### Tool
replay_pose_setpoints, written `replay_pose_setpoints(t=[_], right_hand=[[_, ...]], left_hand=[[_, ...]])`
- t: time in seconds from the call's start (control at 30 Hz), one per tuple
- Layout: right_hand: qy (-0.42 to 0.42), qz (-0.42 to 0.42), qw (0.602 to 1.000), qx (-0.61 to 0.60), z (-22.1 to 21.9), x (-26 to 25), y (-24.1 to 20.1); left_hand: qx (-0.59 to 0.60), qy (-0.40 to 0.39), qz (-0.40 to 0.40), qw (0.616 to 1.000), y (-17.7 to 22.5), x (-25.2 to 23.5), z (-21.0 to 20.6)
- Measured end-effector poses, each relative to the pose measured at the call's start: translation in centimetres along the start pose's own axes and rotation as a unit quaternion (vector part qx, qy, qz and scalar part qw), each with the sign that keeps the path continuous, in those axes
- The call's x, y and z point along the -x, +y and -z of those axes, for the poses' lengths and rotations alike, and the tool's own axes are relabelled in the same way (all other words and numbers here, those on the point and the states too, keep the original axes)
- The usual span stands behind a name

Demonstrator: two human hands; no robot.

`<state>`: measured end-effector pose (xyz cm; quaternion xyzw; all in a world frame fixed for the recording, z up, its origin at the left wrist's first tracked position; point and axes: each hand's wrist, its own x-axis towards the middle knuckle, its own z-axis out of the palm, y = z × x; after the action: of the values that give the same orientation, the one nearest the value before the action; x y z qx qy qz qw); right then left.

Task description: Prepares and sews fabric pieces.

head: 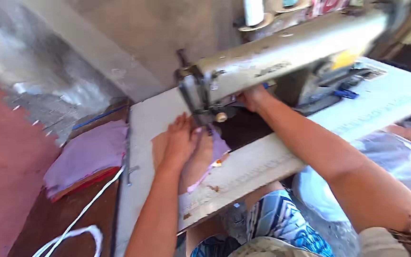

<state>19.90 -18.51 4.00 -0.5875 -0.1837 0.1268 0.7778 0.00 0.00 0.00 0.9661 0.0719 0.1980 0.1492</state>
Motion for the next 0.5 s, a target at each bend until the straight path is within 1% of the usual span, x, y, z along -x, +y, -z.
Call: replay_pose_setpoints(t=[0.07, 0.13, 0.23, 0.33, 0.4, 0.43, 0.47, 0.5], right_hand=[[0.007, -0.064, 0.998, 0.007, 1.2, 3.3, -1.5], [-0.023, -0.08, 0.997, -0.004, 3.6, 6.0, -2.7], [-0.131, -0.044, 0.99, -0.003, 6.9, 10.6, -5.2], [-0.238, 0.0, 0.971, 0.03, 10.5, 15.9, -8.1], [-0.27, 0.036, 0.961, 0.044, 14.2, 18.4, -10.1], [-0.27, 0.062, 0.96, 0.049, 16.7, 19.1, -11.0], [-0.235, 0.088, 0.966, 0.067, 19.4, 19.9, -11.8], [-0.173, 0.11, 0.974, 0.092, 22.6, 20.6, -12.9]], left_hand=[[0.001, 0.014, -0.021, 1.0, -0.1, 1.0, 0.3], [-0.007, -0.013, -0.037, 0.999, -0.5, 1.8, -0.2], [-0.01, -0.081, -0.036, 0.996, -0.6, 3.3, -0.6], [-0.024, -0.108, -0.024, 0.994, 0.6, 4.0, 0.2], [-0.039, -0.109, -0.043, 0.992, 0.5, 3.6, 0.1], [-0.035, -0.112, -0.048, 0.992, 0.2, 3.4, -0.1], [-0.028, -0.118, -0.054, 0.991, 0.0, 3.2, -0.2], [-0.018, -0.131, -0.055, 0.99, 0.1, 3.3, 0.0]])
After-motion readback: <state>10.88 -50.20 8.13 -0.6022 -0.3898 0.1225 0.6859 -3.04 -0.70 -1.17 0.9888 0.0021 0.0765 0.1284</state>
